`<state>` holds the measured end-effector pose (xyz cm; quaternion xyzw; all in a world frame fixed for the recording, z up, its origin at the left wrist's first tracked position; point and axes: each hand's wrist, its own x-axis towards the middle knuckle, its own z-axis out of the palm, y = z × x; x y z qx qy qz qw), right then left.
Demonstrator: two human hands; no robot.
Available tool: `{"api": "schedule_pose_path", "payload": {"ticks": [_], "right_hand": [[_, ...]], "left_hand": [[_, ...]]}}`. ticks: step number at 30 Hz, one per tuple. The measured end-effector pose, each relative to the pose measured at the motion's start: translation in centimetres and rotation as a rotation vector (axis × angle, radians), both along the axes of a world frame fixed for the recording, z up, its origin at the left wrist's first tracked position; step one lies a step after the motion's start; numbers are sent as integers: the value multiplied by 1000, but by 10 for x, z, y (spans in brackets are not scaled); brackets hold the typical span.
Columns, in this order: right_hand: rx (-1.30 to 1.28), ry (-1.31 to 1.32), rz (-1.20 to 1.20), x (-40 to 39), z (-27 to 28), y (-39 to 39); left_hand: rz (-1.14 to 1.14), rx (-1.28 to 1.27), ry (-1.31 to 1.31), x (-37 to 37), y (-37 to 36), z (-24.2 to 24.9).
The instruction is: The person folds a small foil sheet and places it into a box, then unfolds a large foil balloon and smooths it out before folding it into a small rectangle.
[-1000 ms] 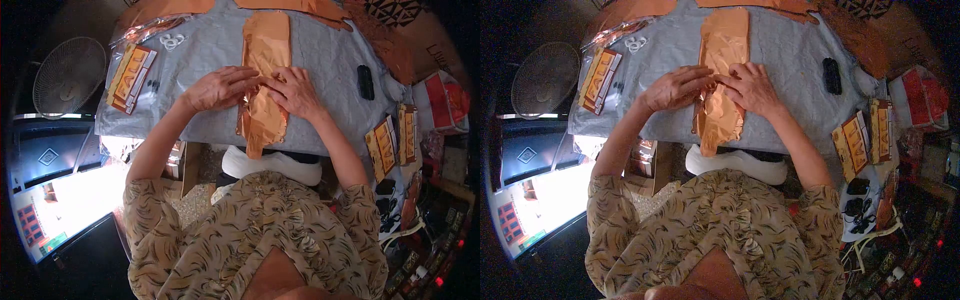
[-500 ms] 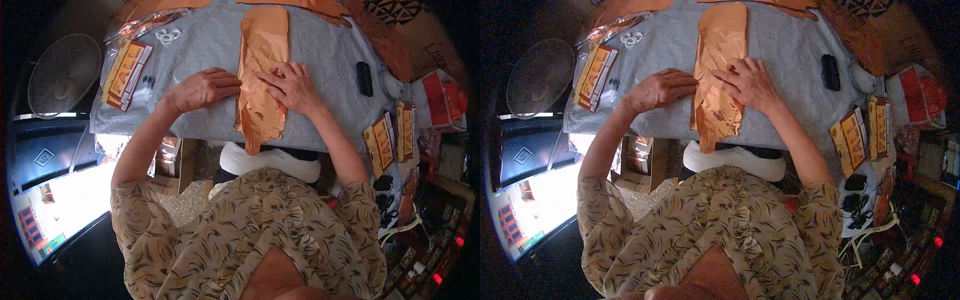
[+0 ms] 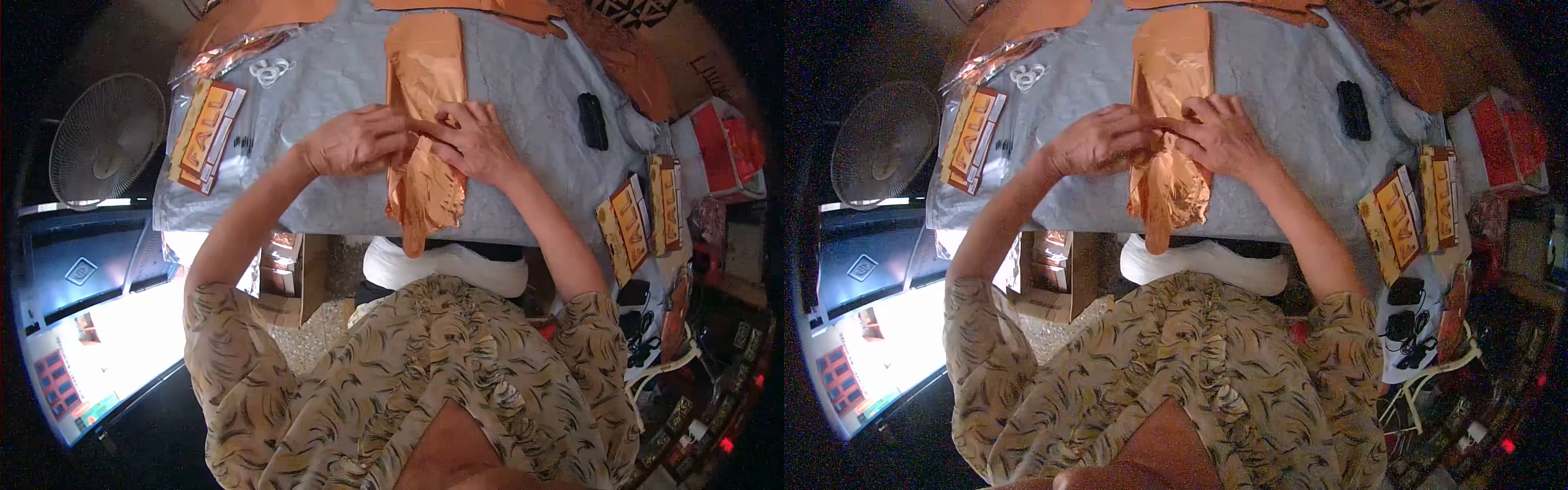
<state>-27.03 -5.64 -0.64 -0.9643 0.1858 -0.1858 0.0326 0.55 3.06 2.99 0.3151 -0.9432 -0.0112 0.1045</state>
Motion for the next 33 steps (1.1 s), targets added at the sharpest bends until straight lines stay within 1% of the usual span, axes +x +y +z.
{"api": "schedule_pose_path", "payload": {"ticks": [1,2,6,8,9,11,12,13,14,15,16,17,19,20,21,22,24,26,28,30,32,33], "right_hand": [[-6,8,3,0,0,0],[-4,7,-2,0,0,0],[24,2,7,-1,0,1],[20,13,5,-1,1,0],[54,-15,11,0,2,0],[89,-43,13,-2,3,-3],[134,-95,24,-5,0,-8],[180,-147,37,-7,-3,-13],[182,-144,37,-9,-8,-21],[293,-241,65,-9,-10,-29],[404,-338,92,-10,-13,-33],[408,-335,92,-12,-17,-33],[425,-386,18,-13,-13,-31],[427,-383,17,-13,-11,-30],[440,-388,-6,-14,-10,-30],[454,-393,-28,-14,-9,-30],[472,-397,-51,-13,-7,-28],[568,-343,-249,-9,-3,-25],[562,-361,-280,-7,-3,-25],[554,-380,-309,-4,-1,-26],[696,-429,-334,-1,0,-27],[696,-429,-334,0,2,-27]], "left_hand": [[106,68,185,-3,3,-7],[111,119,307,-6,-2,-17],[118,216,362,-14,0,-12],[120,312,384,-12,-2,-12],[119,311,384,-11,-3,-15],[192,343,436,-10,-3,-23],[190,344,437,-12,-4,-20],[169,326,497,-13,-5,-18],[149,308,558,-14,-6,-16],[150,311,562,-14,-6,-12],[296,488,564,-13,-7,-6],[442,664,561,-13,-8,-5],[476,675,569,-7,-15,-12],[510,672,663,-5,-17,-15],[544,668,757,-6,-17,-10],[598,698,778,-8,-17,-6],[613,703,815,-12,-18,4],[628,706,849,-10,-21,1],[644,856,899,2,-34,-12],[668,851,933,7,-38,-20],[694,845,967,13,-43,-24],[716,911,953,16,-46,-23]]}}
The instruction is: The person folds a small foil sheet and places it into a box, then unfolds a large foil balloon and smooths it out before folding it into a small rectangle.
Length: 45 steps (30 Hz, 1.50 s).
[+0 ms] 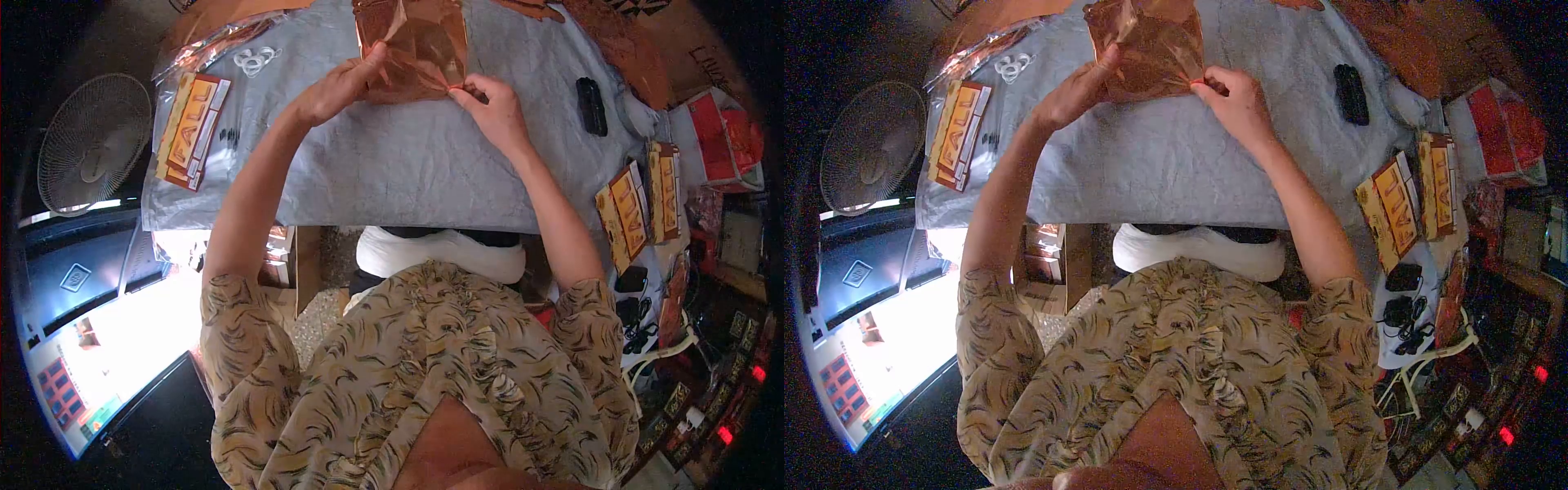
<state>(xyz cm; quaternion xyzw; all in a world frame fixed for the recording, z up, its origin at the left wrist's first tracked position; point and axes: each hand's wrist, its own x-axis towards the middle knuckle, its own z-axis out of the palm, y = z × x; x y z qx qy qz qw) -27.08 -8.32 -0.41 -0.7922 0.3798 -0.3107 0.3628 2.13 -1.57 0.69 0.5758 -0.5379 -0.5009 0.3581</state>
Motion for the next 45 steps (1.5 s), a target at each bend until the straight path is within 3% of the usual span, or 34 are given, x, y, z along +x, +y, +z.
{"api": "schedule_pose_path", "payload": {"ticks": [4,9,11,15,17,21,23,26,28,31,35,37,41,45], "right_hand": [[13,32,21,-2,5,3],[-56,119,24,-7,4,4],[-247,134,85,-9,0,1],[-279,120,122,-9,-1,1],[-468,103,112,-8,-6,0],[-307,111,89,-6,-5,2],[-199,-20,107,-3,-12,-2],[-91,0,52,1,-6,3],[-82,5,39,1,-4,5],[-69,9,19,1,-6,3],[-20,16,12,4,-7,-1],[-13,19,19,4,-7,-2],[40,102,-24,9,0,-7],[166,123,-49,6,-23,-27]], "left_hand": [[12,65,166,-5,0,6],[-53,155,179,8,-10,2],[-43,168,179,7,-10,3],[-52,205,248,6,-7,14],[-87,222,229,8,-9,13],[-84,237,188,14,-14,7],[-78,247,116,17,-14,1],[-77,204,317,7,-5,8],[50,-53,45,-11,20,39],[-118,-166,-163,3,19,20],[-125,-177,-195,7,23,4],[-117,-273,-443,5,20,2],[12,-204,-335,-5,25,3],[25,-21,-431,4,11,0]]}}
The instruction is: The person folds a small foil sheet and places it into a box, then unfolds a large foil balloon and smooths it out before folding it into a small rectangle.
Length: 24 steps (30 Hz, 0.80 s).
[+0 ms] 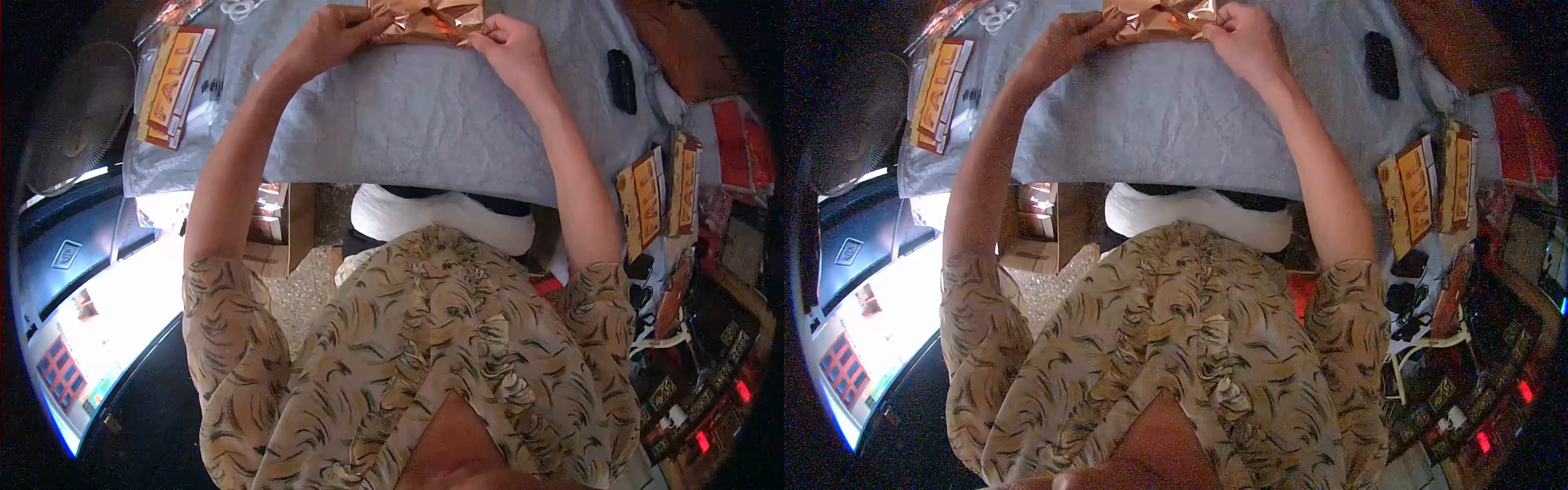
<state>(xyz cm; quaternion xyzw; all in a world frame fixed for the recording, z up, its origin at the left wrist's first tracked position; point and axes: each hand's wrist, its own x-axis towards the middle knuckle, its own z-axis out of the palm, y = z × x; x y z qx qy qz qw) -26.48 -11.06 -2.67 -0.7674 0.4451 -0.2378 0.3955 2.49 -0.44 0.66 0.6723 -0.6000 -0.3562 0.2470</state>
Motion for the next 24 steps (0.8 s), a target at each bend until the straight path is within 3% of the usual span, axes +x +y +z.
{"api": "schedule_pose_path", "payload": {"ticks": [1,2,3,9,12,15,18,20,24], "right_hand": [[7,4,0,3,14,8],[86,72,-47,10,45,22],[163,140,-95,13,62,29],[41,-25,58,2,47,33],[69,13,31,2,50,38],[67,75,2,1,50,37],[71,6,43,0,42,32],[46,40,26,0,43,34],[27,30,20,-1,44,36]], "left_hand": [[18,103,-26,-1,-1,1],[34,-131,147,-9,5,-2],[34,-128,149,-10,7,-1],[-17,-126,190,-6,4,-6],[20,-70,157,-9,6,0],[8,-179,55,-17,10,8],[-44,-329,192,-26,22,26],[-180,-451,-167,-9,21,14],[-69,-340,76,-14,30,7]]}}
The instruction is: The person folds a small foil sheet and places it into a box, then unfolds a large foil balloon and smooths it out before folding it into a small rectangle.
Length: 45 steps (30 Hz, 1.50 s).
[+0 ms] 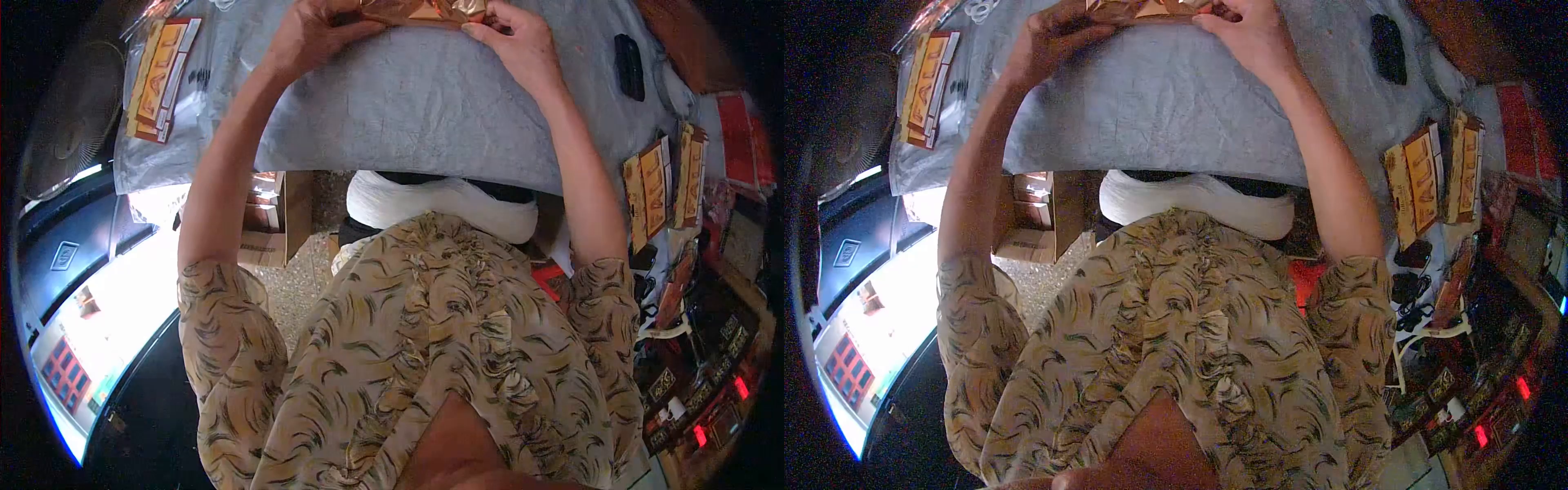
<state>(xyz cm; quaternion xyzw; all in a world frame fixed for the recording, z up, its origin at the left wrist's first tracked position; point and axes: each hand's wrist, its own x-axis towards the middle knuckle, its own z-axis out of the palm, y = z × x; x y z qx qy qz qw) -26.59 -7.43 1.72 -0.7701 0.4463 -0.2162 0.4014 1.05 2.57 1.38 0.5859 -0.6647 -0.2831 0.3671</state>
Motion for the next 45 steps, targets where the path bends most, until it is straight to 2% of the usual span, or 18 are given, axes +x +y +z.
{"api": "schedule_pose_path", "payload": {"ticks": [2,7,9,11,12,14,15,17,21,24,30,32,36,37,38,39,41,45], "right_hand": [[-13,8,10,-1,0,0],[11,-137,-12,2,0,4],[17,40,-34,1,7,5],[19,-5,-17,1,-3,0],[20,-49,0,0,-7,-2],[57,-17,-6,2,4,-2],[94,14,-11,3,8,-2],[124,-49,-14,4,0,-5],[164,-20,-31,6,11,-5],[186,-88,-51,8,8,-6],[51,-77,6,1,-3,-3],[54,-80,31,-4,-7,-1],[13,-90,121,-12,-8,4],[13,-90,122,-15,-14,2],[-216,-109,157,-17,-25,-1],[-445,-128,192,-19,-30,-3],[-406,-98,190,-20,-31,-2],[-463,-51,311,-25,-38,-12]], "left_hand": [[13,0,-164,9,-4,-12],[89,22,-106,-2,2,-4],[84,-8,-119,3,-2,-14],[-278,-387,512,17,-14,-48],[-279,-387,512,12,-10,-37],[27,36,104,-2,2,-3],[26,35,103,0,1,-1],[59,154,-211,7,0,1],[86,11,-121,-1,4,2],[138,266,-21,-1,4,10],[57,216,-97,5,3,3],[31,194,166,-2,6,2],[-7,75,207,-12,17,11],[-29,-34,12,-10,17,11],[-50,-143,-184,-8,19,10],[-50,-143,-185,-1,18,-4],[-59,-360,-340,17,15,-42],[-106,-396,-525,20,16,-38]]}}
